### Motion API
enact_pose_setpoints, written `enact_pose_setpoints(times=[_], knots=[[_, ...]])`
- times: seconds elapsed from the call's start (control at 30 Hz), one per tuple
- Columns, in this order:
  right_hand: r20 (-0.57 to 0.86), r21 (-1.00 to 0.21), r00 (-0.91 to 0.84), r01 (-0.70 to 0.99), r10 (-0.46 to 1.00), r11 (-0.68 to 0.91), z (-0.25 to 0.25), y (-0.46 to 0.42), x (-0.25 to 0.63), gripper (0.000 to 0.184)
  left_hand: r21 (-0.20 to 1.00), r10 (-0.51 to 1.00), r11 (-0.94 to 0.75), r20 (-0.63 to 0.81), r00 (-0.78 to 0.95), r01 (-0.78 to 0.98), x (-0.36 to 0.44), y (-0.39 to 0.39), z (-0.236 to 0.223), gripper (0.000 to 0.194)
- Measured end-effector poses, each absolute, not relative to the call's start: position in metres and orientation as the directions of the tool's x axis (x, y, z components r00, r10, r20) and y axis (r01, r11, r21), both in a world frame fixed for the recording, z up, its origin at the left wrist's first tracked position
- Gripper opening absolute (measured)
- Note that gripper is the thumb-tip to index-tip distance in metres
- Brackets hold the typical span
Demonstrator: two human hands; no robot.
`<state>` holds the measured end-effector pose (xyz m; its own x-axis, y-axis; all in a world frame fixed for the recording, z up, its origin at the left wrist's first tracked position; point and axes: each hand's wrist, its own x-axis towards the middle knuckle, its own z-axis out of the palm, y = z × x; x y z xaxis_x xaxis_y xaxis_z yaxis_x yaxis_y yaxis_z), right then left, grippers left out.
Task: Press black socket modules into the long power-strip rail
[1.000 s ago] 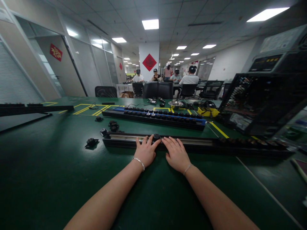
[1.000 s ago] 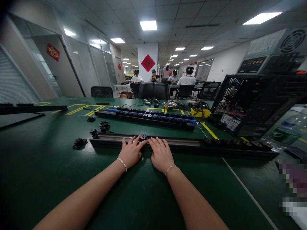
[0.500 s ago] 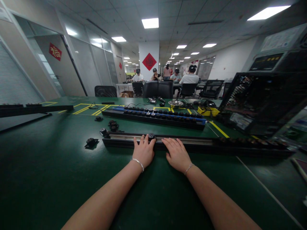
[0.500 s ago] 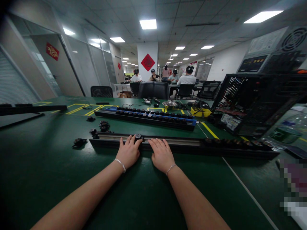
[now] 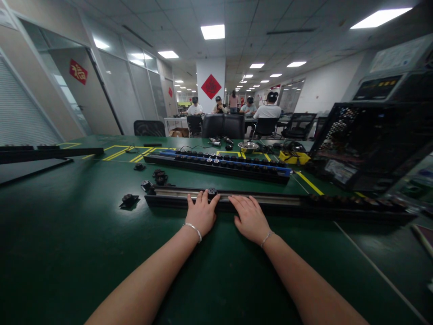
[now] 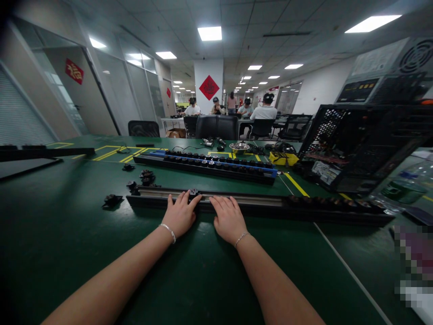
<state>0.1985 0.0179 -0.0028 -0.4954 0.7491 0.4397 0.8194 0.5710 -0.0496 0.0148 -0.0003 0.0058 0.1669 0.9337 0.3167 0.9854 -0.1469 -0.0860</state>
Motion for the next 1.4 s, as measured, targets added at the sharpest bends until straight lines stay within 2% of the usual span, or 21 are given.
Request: enact_pose_setpoints(times=[0.6, 0.97, 1.4], knots=[[0.433, -0.064, -0.491, 0.820, 0.756, 0.569, -0.002, 0.018, 0.199, 0.056, -0.067, 0.938, 0.016, 0.347, 0.008, 0.998, -0.002, 0.002, 0.016, 0.044], [0.431, -0.090, -0.490, 0.813, 0.758, 0.576, -0.001, 0.018, 0.199, 0.055, -0.031, 0.935, 0.045, 0.354, -0.031, 0.999, -0.021, 0.004, 0.021, 0.042], [0.426, -0.081, -0.495, 0.812, 0.757, 0.577, -0.002, 0.018, 0.200, 0.055, -0.003, 0.951, 0.097, 0.296, -0.091, 0.995, -0.027, 0.004, 0.026, 0.041]])
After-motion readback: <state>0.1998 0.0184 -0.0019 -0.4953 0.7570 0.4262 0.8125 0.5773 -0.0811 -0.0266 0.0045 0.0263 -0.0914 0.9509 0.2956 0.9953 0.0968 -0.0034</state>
